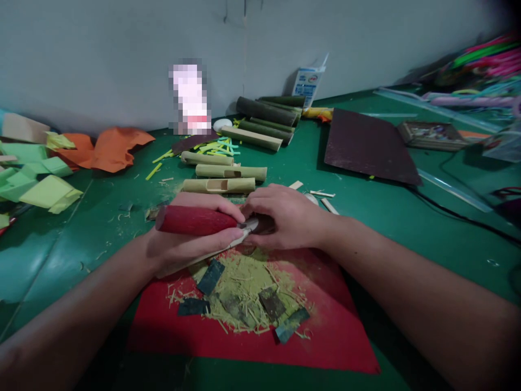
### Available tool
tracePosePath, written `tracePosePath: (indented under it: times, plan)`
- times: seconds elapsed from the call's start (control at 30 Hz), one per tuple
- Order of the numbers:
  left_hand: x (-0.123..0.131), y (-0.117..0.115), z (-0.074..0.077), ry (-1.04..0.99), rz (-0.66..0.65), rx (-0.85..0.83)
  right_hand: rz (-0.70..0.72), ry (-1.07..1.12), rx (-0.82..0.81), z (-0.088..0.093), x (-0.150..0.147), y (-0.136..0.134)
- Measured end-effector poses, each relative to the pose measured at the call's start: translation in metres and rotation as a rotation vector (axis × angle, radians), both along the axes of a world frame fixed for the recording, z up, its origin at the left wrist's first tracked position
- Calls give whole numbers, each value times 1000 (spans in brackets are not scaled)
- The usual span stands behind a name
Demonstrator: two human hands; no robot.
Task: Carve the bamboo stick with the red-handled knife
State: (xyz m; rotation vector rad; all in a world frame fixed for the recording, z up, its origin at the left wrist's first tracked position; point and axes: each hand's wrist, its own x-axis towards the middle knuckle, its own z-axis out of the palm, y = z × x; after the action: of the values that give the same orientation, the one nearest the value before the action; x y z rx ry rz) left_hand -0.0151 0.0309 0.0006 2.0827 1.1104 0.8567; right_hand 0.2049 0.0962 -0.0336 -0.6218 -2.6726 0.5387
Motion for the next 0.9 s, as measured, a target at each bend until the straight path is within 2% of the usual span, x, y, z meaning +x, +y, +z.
tracePosePath:
  times: [0.43, 0.57, 0.7, 0.9]
  plan:
    - [1, 0, 2, 48, -106, 95, 16, -13, 27, 0, 2, 0]
    - [1, 1, 1, 48, -87, 100, 19, -9, 33, -1, 2, 1]
    - [-1, 2, 0, 56, -120, 134, -8, -12, -4, -2, 1, 1]
    - [4, 2, -5, 70, -93, 214, -46, 12, -70, -2, 1, 2]
